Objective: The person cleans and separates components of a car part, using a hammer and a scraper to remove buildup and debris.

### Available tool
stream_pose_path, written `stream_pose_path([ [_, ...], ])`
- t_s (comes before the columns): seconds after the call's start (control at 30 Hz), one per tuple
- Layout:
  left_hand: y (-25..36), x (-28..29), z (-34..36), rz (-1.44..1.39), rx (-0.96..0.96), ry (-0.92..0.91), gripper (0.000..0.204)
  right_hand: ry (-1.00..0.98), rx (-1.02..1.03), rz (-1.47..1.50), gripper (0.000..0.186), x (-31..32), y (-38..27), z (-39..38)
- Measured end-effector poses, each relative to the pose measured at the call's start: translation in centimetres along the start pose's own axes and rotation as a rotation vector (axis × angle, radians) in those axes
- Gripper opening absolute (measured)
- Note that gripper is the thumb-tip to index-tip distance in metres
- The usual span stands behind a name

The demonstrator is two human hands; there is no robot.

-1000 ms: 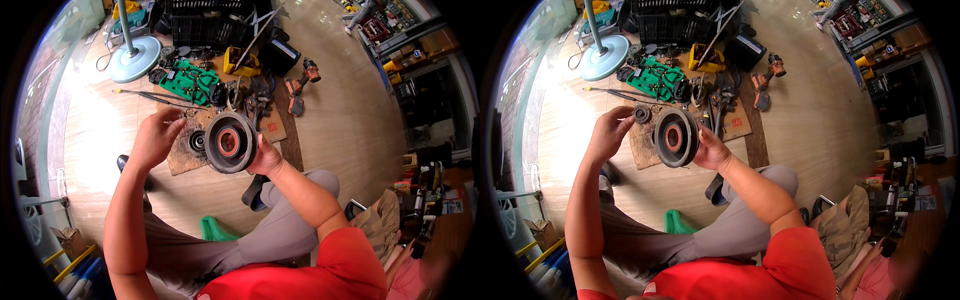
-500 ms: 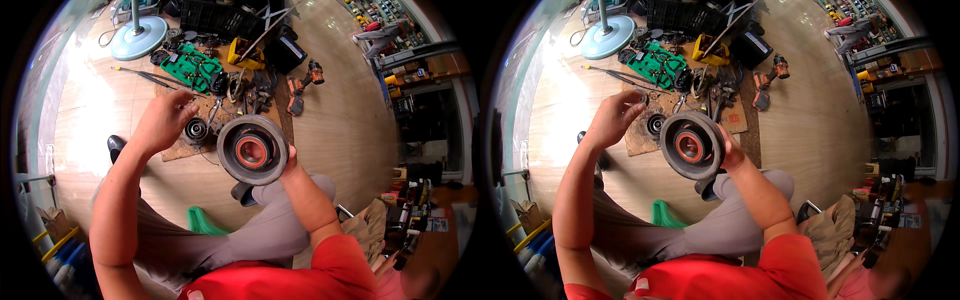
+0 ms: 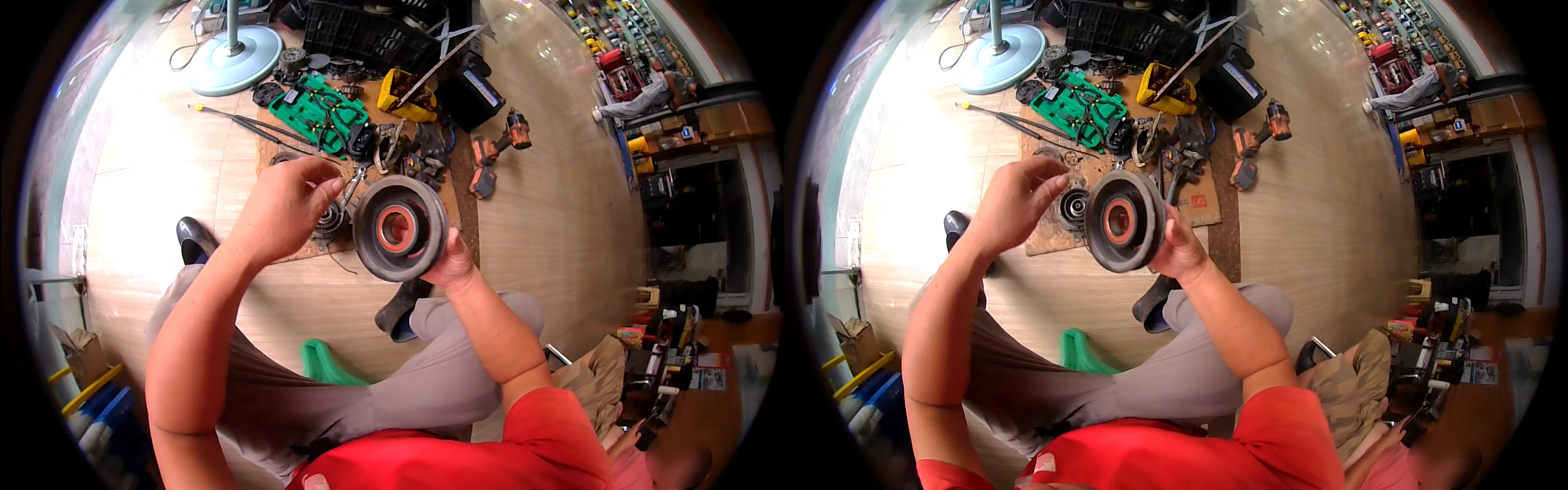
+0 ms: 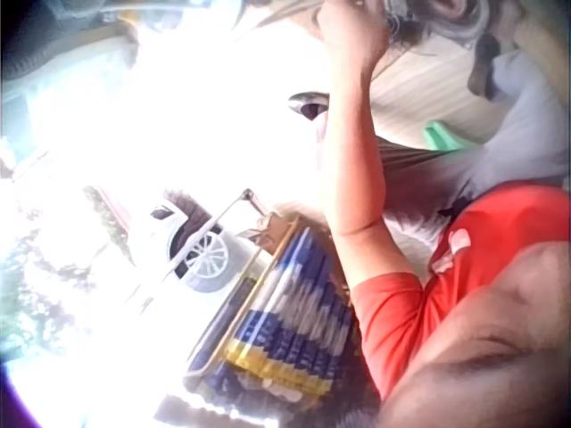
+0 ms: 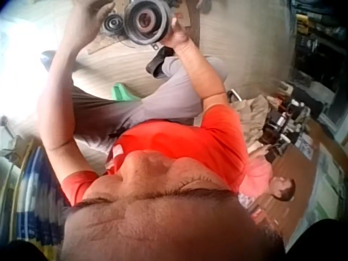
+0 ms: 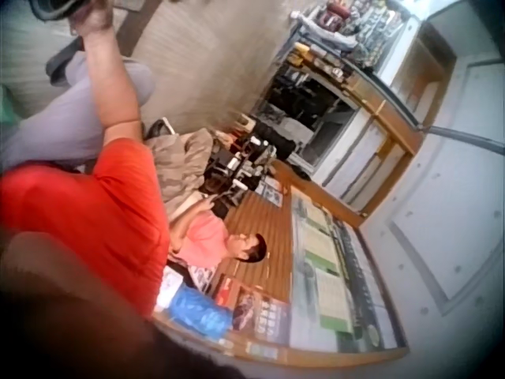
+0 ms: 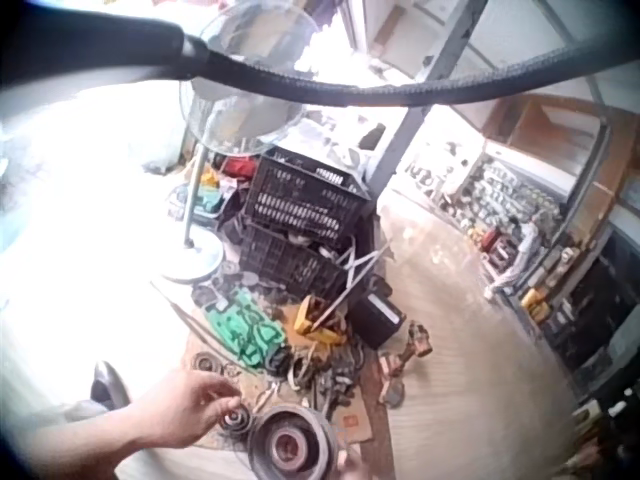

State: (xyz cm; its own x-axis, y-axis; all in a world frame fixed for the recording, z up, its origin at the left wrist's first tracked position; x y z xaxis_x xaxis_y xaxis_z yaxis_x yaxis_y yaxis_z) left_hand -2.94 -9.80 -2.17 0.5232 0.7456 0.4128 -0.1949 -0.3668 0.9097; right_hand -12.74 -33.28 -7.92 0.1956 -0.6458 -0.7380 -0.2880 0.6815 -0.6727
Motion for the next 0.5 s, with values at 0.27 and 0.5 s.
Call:
stream_pose_path([
  [0.27, 1.6, -2.6, -1.8, -0.294, 0.130, -0.163, 0.031, 0.102, 0.053, -0.151, 0.096, -0.7, 0.6, 1.7],
  [0.5, 2.7, -3.9, -2.2, -0.416, 0.215, -0.140, 0.034, 0.165, 0.129, -0.250, 0.092, -1.7, 0.9, 1.8],
])
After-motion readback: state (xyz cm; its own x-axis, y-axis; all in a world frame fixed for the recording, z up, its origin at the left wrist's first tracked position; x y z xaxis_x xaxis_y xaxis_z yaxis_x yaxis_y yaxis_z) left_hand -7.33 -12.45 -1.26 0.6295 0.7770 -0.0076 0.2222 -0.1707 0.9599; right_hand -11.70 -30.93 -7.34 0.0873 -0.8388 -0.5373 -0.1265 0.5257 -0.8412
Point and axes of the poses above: each hand's wrist, its own z-axis towards the middle knuckle, its own x-axis out of the back of the hand, y = z × x, the point moved 1 cm from there along z, towards the middle knuckle, and after that the axes turned 5 degrees about -y, right-handed, at the moved point
